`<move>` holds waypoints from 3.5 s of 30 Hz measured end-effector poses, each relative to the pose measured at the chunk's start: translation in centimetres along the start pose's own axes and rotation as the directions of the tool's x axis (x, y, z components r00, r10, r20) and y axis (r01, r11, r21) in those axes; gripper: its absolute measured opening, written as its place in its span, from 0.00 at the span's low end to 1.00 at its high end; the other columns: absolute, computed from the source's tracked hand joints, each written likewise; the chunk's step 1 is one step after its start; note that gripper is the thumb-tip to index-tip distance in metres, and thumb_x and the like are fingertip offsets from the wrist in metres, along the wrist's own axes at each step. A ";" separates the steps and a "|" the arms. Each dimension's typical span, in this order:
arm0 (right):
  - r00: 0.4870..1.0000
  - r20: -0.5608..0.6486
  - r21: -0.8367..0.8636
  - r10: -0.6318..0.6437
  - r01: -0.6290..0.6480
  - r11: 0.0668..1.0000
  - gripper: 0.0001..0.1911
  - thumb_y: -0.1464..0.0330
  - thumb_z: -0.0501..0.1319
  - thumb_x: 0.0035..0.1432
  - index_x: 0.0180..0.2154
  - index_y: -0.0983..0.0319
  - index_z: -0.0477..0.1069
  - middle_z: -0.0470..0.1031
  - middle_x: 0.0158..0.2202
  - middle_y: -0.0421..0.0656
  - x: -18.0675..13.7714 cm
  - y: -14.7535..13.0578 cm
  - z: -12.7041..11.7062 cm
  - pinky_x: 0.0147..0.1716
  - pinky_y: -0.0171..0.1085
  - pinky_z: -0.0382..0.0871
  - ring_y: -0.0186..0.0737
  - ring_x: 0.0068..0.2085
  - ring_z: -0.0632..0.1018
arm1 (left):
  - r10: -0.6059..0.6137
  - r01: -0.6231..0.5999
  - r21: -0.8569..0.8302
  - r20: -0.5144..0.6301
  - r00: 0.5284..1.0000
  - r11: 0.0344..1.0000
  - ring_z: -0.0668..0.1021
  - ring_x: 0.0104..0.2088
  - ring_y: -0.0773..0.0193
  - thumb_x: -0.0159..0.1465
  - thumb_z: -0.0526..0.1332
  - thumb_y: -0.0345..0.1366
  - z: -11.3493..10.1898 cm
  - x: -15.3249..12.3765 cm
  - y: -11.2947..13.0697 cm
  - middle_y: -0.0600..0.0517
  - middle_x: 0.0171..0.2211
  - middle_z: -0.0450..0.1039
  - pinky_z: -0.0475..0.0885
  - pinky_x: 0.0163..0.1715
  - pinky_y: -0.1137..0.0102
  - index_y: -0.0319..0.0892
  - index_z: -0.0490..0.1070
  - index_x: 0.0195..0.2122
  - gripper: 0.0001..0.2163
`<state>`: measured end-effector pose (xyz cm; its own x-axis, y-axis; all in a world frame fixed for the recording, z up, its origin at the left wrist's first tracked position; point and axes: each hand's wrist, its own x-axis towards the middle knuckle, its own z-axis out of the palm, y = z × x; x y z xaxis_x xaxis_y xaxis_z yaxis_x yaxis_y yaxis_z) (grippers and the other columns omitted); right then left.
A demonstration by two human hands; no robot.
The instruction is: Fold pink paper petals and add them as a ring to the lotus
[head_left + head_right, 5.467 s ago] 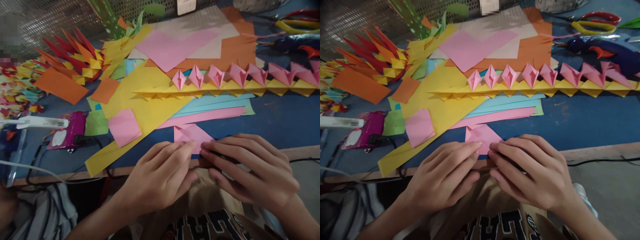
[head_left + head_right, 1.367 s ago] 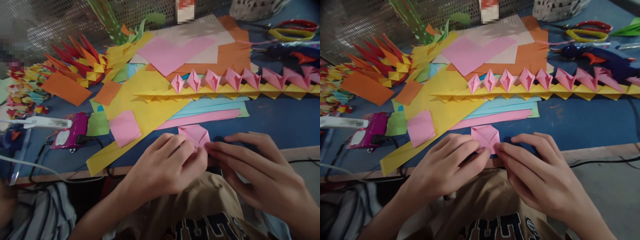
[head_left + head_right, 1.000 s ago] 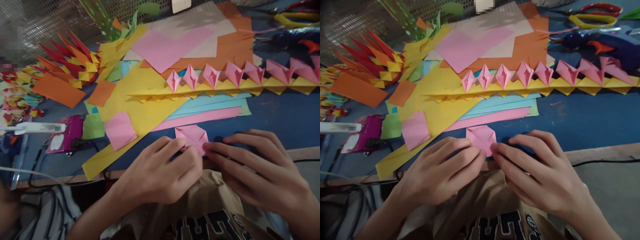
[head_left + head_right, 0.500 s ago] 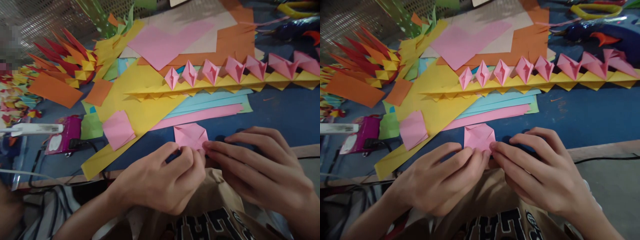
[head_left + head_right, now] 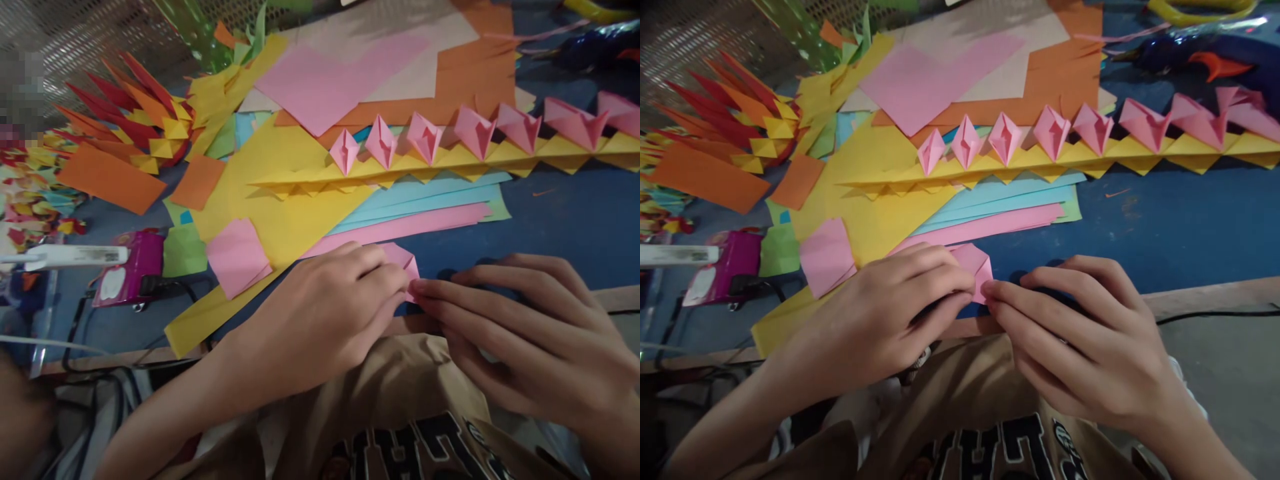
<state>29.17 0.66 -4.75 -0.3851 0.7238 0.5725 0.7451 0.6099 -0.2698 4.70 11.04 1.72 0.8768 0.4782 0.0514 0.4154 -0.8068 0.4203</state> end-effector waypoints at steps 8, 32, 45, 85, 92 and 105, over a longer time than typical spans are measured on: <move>1.000 0.001 -0.010 -0.019 0.020 1.000 0.15 0.75 0.67 0.65 0.52 0.63 0.83 0.85 0.56 0.41 0.1 0.0 0.0 0.52 0.57 0.72 0.54 0.49 0.82 | -0.057 0.056 0.033 0.017 0.998 0.998 0.81 0.52 0.60 0.77 0.59 0.33 -0.4 0.6 1.0 0.51 0.52 0.81 0.75 0.56 0.65 0.41 0.78 0.53 0.09; 1.000 0.000 -0.001 -0.020 0.020 1.000 0.17 0.77 0.70 0.64 0.53 0.62 0.83 0.79 0.63 0.36 -0.4 -0.4 0.1 0.52 0.56 0.74 0.49 0.51 0.83 | -0.084 0.093 0.334 -0.043 0.996 0.938 0.81 0.40 0.51 0.72 0.58 0.26 0.1 1.4 3.2 0.46 0.39 0.79 0.82 0.39 0.53 0.38 0.76 0.45 0.07; 0.999 0.015 -0.018 -0.033 0.033 0.999 0.18 0.77 0.69 0.65 0.55 0.64 0.81 0.81 0.62 0.40 -0.3 -0.4 0.2 0.53 0.57 0.74 0.51 0.52 0.82 | -0.130 0.115 0.245 0.045 0.991 0.963 0.79 0.49 0.52 0.74 0.59 0.28 0.7 0.9 2.6 0.46 0.51 0.78 0.81 0.51 0.52 0.41 0.77 0.51 0.09; 0.999 -0.025 -0.043 0.044 -0.045 0.998 0.21 0.75 0.72 0.61 0.57 0.64 0.82 0.84 0.58 0.40 -0.7 -1.3 0.5 0.53 0.60 0.72 0.57 0.51 0.82 | -0.365 0.337 -0.174 -0.175 0.914 0.926 0.79 0.44 0.68 0.73 0.61 0.27 0.8 -1.3 0.3 0.57 0.44 0.79 0.72 0.47 0.69 0.46 0.73 0.46 0.07; 0.999 -0.006 -0.055 0.036 -0.037 0.998 0.19 0.76 0.70 0.63 0.56 0.66 0.82 0.85 0.57 0.41 -0.2 -1.3 0.3 0.51 0.61 0.73 0.58 0.50 0.82 | -0.354 0.353 -0.048 -0.236 0.905 0.934 0.78 0.42 0.64 0.73 0.61 0.27 1.0 -1.4 0.8 0.55 0.41 0.78 0.72 0.43 0.66 0.44 0.72 0.43 0.04; 0.999 -0.033 -0.048 0.022 -0.024 0.999 0.21 0.75 0.70 0.61 0.55 0.62 0.82 0.86 0.54 0.38 -0.4 -0.6 0.7 0.47 0.58 0.74 0.57 0.49 0.82 | 0.196 -0.021 0.550 -0.261 0.945 0.835 0.84 0.53 0.53 0.74 0.66 0.47 4.1 -5.7 0.9 0.42 0.55 0.85 0.74 0.52 0.57 0.25 0.76 0.62 0.27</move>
<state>28.47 0.20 -5.33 -0.3502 0.7263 0.5914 0.7796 0.5760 -0.2458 1.06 6.17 -1.92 0.8470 0.3844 0.3671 0.4615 -0.8746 -0.1490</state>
